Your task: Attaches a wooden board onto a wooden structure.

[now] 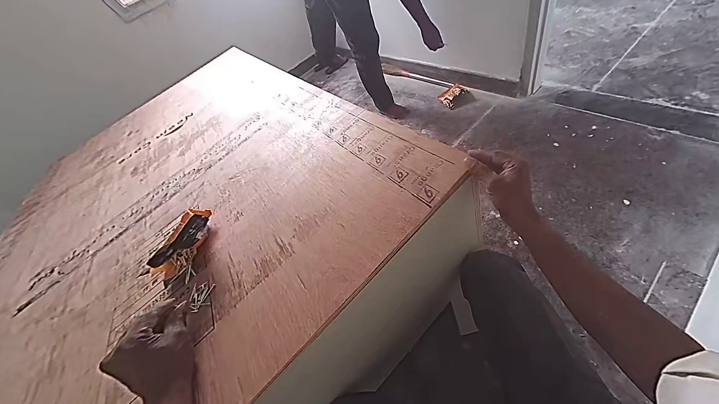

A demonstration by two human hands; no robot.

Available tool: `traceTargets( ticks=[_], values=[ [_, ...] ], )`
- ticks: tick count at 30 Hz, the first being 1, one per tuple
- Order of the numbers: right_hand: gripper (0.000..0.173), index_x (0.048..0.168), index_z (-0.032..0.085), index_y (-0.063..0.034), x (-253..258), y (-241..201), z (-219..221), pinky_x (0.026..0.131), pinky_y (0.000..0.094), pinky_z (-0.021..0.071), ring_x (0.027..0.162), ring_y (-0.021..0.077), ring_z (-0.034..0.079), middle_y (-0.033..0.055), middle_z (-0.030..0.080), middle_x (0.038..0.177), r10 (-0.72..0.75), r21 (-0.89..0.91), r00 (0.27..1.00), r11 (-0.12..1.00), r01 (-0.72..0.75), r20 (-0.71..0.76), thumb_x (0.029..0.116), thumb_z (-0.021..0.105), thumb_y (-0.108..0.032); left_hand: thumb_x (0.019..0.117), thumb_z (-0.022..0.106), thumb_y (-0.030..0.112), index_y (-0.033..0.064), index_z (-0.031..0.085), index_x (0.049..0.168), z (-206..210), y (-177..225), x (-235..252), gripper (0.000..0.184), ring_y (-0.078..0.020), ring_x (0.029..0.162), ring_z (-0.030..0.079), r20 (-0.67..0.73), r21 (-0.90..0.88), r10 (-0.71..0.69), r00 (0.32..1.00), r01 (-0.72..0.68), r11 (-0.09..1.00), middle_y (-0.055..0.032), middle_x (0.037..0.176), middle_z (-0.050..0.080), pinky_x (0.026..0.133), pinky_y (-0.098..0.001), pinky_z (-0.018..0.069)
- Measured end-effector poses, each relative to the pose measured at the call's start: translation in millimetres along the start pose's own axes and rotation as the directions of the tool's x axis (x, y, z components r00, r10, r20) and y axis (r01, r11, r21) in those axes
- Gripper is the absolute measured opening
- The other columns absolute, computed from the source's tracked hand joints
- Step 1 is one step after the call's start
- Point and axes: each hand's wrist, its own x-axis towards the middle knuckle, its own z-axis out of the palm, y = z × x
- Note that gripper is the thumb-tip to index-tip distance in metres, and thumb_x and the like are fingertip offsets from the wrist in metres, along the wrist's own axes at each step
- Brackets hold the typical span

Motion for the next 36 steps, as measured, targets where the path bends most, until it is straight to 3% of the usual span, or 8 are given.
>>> traceTargets(
  ticks=[4,7,10,13,17,21,27,36],
  values=[
    [0.018,0.111,0.076,-0.0022,-2,4,4,0.077,0.0256,0.0546,0.084,0.0055,0.067,0.0058,0.075,0.1,0.033,0.099,0.999,0.995,-0.03,-0.021,0.097,0.071,-0.013,0.1001,0.058,0.017,-0.0056,0.073,0.114,-2,3,-2,0.031,-0.0398,0.106,0.069,0.038,0.004,0.032,0.999,-0.033,0.999,-0.0291,0.113,0.071,0.098,-0.0551,0.049],
    [0.018,0.111,0.076,0.0001,-2,6,1,0.091,0.0303,0.0558,0.104,0.0116,0.069,0.0111,0.073,0.116,-0.01,0.088,1.0,0.996,0.01,0.007,0.0973,0.07,-0.011,0.0943,0.061,0.012,-0.0054,0.075,0.107,-3,8,-4,0.026,-0.0401,0.109,0.067,0.097,0.001,0.054,0.994,-0.054,0.999,-0.0282,0.115,0.07,0.098,-0.0553,0.0489],
    [0.014,0.107,0.076,-0.0009,-2,6,2,0.076,0.0227,0.0546,0.083,0.003,0.067,0.0045,0.075,0.097,0.008,0.121,1.0,0.993,-0.006,-0.012,0.0965,0.071,-0.008,0.096,0.062,0.01,-0.0056,0.075,0.105,-2,6,0,0.022,-0.0426,0.111,0.065,0.14,0.004,0.049,0.989,-0.05,0.999,-0.0289,0.115,0.069,0.1,-0.0595,0.0456],
    [0.014,0.108,0.076,-0.0002,-2,8,3,0.075,0.0213,0.0548,0.08,0.0023,0.065,0.0032,0.073,0.093,0.009,0.161,1.0,0.987,-0.009,-0.004,0.0957,0.071,-0.006,0.0991,0.058,0.008,-0.0071,0.072,0.107,-3,23,4,0.022,-0.0392,0.105,0.067,0.139,-0.03,0.019,0.99,-0.015,0.999,-0.0285,0.111,0.07,0.097,-0.0577,0.0469],
    [0.013,0.106,0.075,-0.0005,-1,11,5,0.075,0.0209,0.0543,0.081,0.0013,0.065,0.0017,0.072,0.093,0.016,0.191,1.0,0.981,-0.014,-0.007,0.096,0.071,-0.008,0.0989,0.06,0.011,-0.0089,0.063,0.115,11,86,21,0.025,-0.0052,0.075,0.068,0.099,-0.362,0.046,0.994,-0.007,0.932,-0.0119,0.096,0.07,0.073,-0.0245,0.0588],
    [0.014,0.107,0.075,-0.0006,-2,13,5,0.079,0.0223,0.0549,0.084,0.0024,0.065,0.0023,0.072,0.095,0.017,0.197,1.0,0.98,-0.015,-0.006,0.0963,0.07,-0.008,0.0986,0.065,0.007,-0.0021,0.053,0.134,34,217,19,0.039,-0.0121,0.089,0.074,0.233,-0.607,0.113,0.966,0.054,0.793,-0.0103,0.105,0.073,0.085,-0.0335,0.0615],
    [0.012,0.104,0.076,-0.0018,-3,13,7,0.078,0.0226,0.0555,0.083,0.0021,0.067,0.0014,0.074,0.094,0.02,0.203,0.999,0.979,-0.013,-0.033,0.0959,0.07,-0.008,0.1049,0.055,0.007,0.0021,0.063,0.122,107,365,-14,0.019,-0.0136,0.086,0.07,0.383,-0.72,0.476,0.792,-0.067,0.691,-0.0113,0.106,0.075,0.078,-0.033,0.0571],
    [0.009,0.101,0.074,-0.0034,0,19,4,0.079,0.0241,0.0575,0.082,0.0034,0.067,-0.0015,0.072,0.091,0.096,0.389,0.995,0.917,-0.094,0.014,0.099,0.066,-0.007,0.104,0.056,0.009,0.0018,0.067,0.109,151,400,-18,0.014,-0.0144,0.085,0.068,0.42,-0.72,0.563,0.712,-0.116,0.684,-0.0094,0.097,0.072,0.081,-0.0344,0.0554]
  ],
)
